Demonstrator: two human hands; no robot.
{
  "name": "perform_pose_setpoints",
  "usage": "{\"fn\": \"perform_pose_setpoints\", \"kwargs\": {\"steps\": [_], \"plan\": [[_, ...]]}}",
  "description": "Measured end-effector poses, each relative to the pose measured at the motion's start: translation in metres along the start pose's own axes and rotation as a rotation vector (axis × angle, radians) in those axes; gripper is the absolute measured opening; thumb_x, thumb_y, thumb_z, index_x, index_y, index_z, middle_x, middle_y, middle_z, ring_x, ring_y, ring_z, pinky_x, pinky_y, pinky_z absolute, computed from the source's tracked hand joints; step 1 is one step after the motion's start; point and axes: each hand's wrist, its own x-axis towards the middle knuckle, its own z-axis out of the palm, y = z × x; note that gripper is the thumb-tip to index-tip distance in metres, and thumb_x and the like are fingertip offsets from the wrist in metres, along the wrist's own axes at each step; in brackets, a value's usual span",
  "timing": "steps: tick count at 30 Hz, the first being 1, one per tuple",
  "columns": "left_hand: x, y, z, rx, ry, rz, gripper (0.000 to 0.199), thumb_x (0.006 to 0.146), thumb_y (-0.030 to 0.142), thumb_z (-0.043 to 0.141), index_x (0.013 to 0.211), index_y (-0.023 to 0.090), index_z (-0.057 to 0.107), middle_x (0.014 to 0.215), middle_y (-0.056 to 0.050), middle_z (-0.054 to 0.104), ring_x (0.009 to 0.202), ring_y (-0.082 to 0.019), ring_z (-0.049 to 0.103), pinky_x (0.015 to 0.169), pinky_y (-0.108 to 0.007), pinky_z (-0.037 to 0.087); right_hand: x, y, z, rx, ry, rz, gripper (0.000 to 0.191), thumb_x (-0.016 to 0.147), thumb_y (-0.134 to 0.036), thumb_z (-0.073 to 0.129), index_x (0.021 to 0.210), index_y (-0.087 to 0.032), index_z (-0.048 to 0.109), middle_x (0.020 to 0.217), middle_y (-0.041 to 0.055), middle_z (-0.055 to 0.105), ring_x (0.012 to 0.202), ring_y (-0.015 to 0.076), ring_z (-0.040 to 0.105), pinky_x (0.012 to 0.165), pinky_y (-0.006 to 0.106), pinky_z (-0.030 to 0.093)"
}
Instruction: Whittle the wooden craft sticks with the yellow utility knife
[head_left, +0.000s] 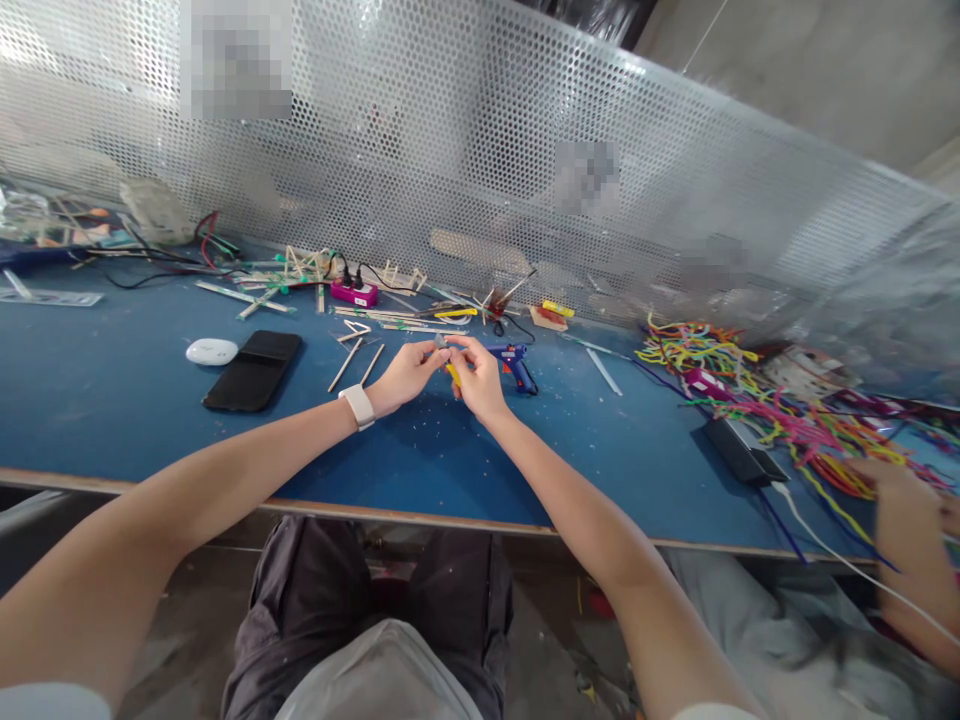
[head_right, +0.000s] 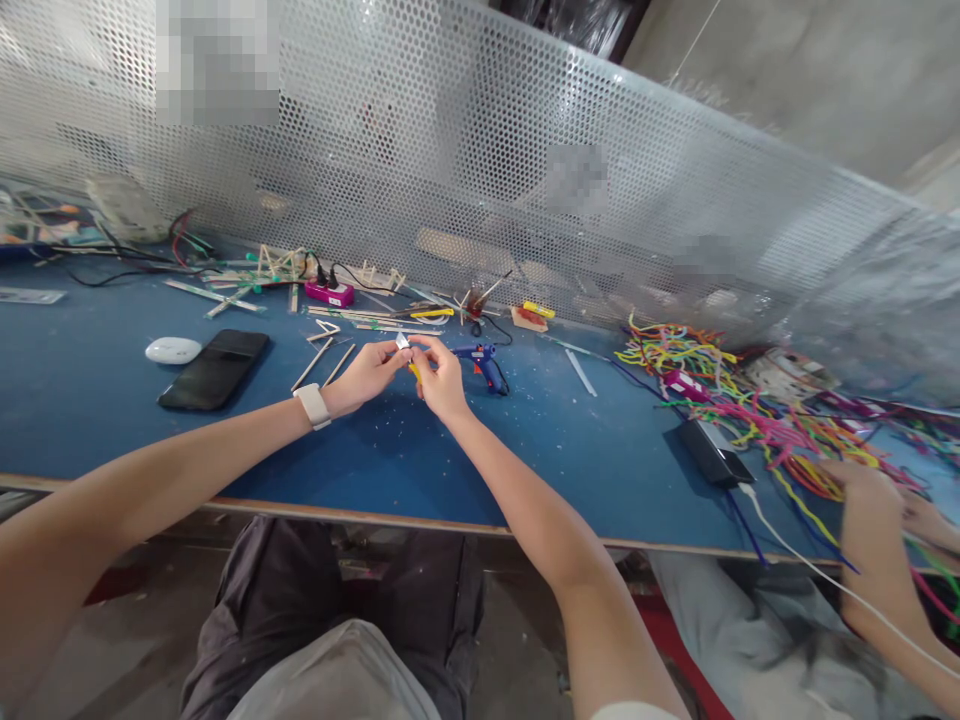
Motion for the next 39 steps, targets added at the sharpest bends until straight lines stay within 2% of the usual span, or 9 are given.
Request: {"fn": "perform_pose_setpoints", "kwargs": {"steps": [3, 7, 10, 12, 15, 21, 30, 34, 39], "plan": [[-0.002, 0.003, 0.001, -0.007, 0.009, 0.007, 0.051, 0.107, 0.066, 0.071, 0.087, 0.018, 0.068, 0.073, 0.0, 0.06, 0.064, -0.013, 0.04, 0.058, -0.028, 0.03, 0.0, 0.001, 0.003, 0.027, 0.008, 0.028, 0.058, 0.104, -0.077, 0.077, 0.132, -0.027, 0.075, 0.084, -0.0011, 0.072, 0.039, 0.0089, 0.052, 0.036, 0.025, 0.038], [-0.003, 0.006, 0.001, -0.01, 0.013, 0.03, 0.053, 0.11, 0.066, 0.068, 0.089, 0.018, 0.069, 0.074, 0.001, 0.058, 0.066, -0.014, 0.042, 0.061, -0.029, 0.034, 0.001, 0.003, 0.007, 0.069, 0.046, 0.053, 0.058, 0.101, -0.079, 0.079, 0.121, -0.024, 0.077, 0.082, -0.0009, 0.071, 0.038, 0.0088, 0.053, 0.035, 0.025, 0.039], [0.0, 0.004, -0.003, 0.044, 0.0, 0.051, 0.054, 0.11, 0.067, 0.066, 0.084, 0.02, 0.061, 0.072, 0.003, 0.052, 0.065, -0.013, 0.039, 0.061, -0.029, 0.032, 0.001, 0.003, 0.007, 0.083, 0.058, 0.063, 0.063, 0.097, -0.082, 0.082, 0.115, -0.022, 0.076, 0.08, -0.0011, 0.071, 0.037, 0.009, 0.053, 0.035, 0.025, 0.039], [0.002, 0.002, -0.007, 0.106, -0.03, 0.058, 0.052, 0.111, 0.065, 0.064, 0.083, 0.021, 0.058, 0.07, 0.004, 0.047, 0.064, -0.013, 0.036, 0.06, -0.029, 0.029, 0.001, 0.003, 0.006, 0.077, 0.043, 0.076, 0.066, 0.095, -0.084, 0.083, 0.114, -0.021, 0.076, 0.079, -0.0012, 0.071, 0.036, 0.009, 0.053, 0.034, 0.025, 0.038], [0.004, -0.001, -0.013, 0.19, -0.079, 0.067, 0.047, 0.112, 0.061, 0.062, 0.087, 0.021, 0.06, 0.072, 0.003, 0.048, 0.065, -0.014, 0.039, 0.061, -0.03, 0.028, 0.002, 0.001, 0.003, 0.054, -0.003, 0.083, 0.066, 0.095, -0.085, 0.083, 0.11, -0.021, 0.076, 0.078, -0.0007, 0.072, 0.037, 0.0088, 0.053, 0.034, 0.025, 0.039], [0.005, -0.001, -0.016, 0.24, -0.085, 0.063, 0.046, 0.11, 0.06, 0.063, 0.085, 0.022, 0.056, 0.072, 0.003, 0.047, 0.065, -0.015, 0.04, 0.061, -0.03, 0.029, 0.002, -0.001, 0.001, 0.06, -0.02, 0.076, 0.063, 0.095, -0.083, 0.083, 0.104, -0.022, 0.075, 0.078, -0.0005, 0.072, 0.037, 0.009, 0.054, 0.035, 0.025, 0.039], [0.002, 0.001, -0.009, 0.261, -0.012, 0.069, 0.045, 0.113, 0.056, 0.06, 0.085, 0.02, 0.063, 0.073, 0.0, 0.058, 0.068, -0.016, 0.047, 0.063, -0.029, 0.034, 0.003, -0.001, 0.002, 0.068, -0.018, 0.11, 0.062, 0.097, -0.083, 0.081, 0.1, -0.022, 0.073, 0.073, -0.0005, 0.073, 0.038, 0.0097, 0.054, 0.036, 0.024, 0.039], [-0.001, 0.009, -0.01, 0.332, 0.018, 0.045, 0.047, 0.112, 0.053, 0.061, 0.079, 0.021, 0.06, 0.067, 0.002, 0.054, 0.063, -0.015, 0.042, 0.061, -0.031, 0.03, 0.002, -0.002, 0.004, 0.083, -0.003, 0.118, 0.063, 0.094, -0.083, 0.082, 0.098, -0.021, 0.074, 0.07, -0.0003, 0.071, 0.037, 0.01, 0.053, 0.035, 0.025, 0.038], [-0.002, 0.016, -0.011, 0.363, 0.076, 0.058, 0.054, 0.111, 0.054, 0.065, 0.07, 0.023, 0.047, 0.062, 0.003, 0.044, 0.062, -0.014, 0.036, 0.06, -0.032, 0.026, 0.001, -0.002, 0.005, 0.057, 0.028, 0.094, 0.063, 0.097, -0.084, 0.078, 0.095, -0.021, 0.075, 0.073, 0.0006, 0.071, 0.041, 0.0097, 0.054, 0.037, 0.023, 0.04]]}}
